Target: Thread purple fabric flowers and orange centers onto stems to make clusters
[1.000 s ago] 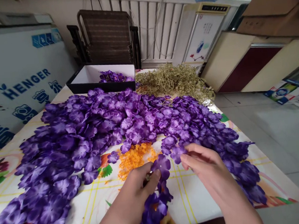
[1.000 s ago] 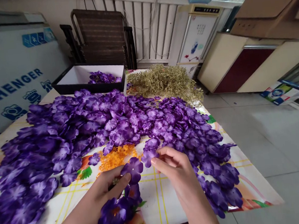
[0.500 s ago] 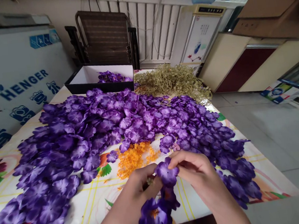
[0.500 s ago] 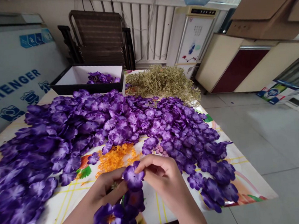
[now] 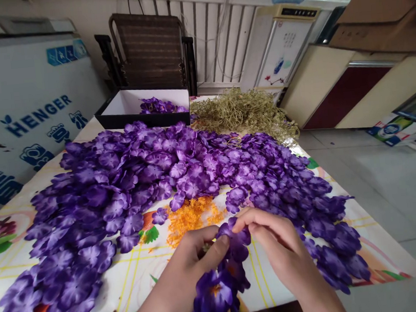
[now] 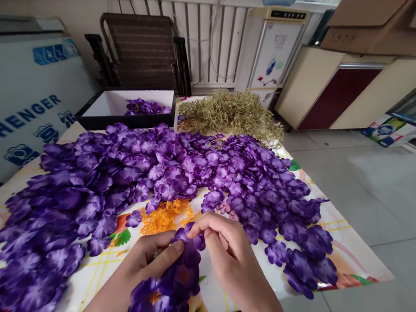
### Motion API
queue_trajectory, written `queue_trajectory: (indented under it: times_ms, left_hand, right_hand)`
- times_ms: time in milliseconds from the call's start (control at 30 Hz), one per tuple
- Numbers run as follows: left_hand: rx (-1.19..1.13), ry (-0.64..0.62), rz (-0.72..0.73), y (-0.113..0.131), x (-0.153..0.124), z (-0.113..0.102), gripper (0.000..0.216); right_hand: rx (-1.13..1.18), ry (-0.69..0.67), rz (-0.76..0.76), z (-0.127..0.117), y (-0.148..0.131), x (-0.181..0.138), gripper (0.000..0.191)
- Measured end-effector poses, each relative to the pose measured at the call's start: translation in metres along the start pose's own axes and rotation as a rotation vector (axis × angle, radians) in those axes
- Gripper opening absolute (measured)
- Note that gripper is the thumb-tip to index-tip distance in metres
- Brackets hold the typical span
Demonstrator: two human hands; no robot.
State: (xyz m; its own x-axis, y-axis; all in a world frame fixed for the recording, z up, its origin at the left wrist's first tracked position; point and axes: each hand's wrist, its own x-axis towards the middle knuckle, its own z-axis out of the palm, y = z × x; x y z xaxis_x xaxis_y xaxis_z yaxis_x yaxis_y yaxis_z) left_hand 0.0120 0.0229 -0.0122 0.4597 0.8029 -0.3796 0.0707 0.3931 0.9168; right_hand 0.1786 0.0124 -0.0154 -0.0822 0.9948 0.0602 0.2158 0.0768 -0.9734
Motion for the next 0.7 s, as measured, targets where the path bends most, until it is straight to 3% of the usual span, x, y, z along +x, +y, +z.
queue_trajectory:
  times_ms: [167,300,700]
  left_hand:
    - [0.058,0.027,0.044,0.002,0.002,-0.002,0.029]
    - [0.103,0.039,0.045,0.003,0.004,-0.006,0.031]
    - [0.134,0.072,0.026,0.004,0.006,-0.010,0.035]
  right_hand:
    - [0.084,-0.006,0.160,0.008,-0.003,0.000,0.005]
    - [0.108,-0.027,0.177,0.011,-0.002,0.001,0.015]
    - [0.018,-0.042,0.106,0.013,0.005,0.002,0.017]
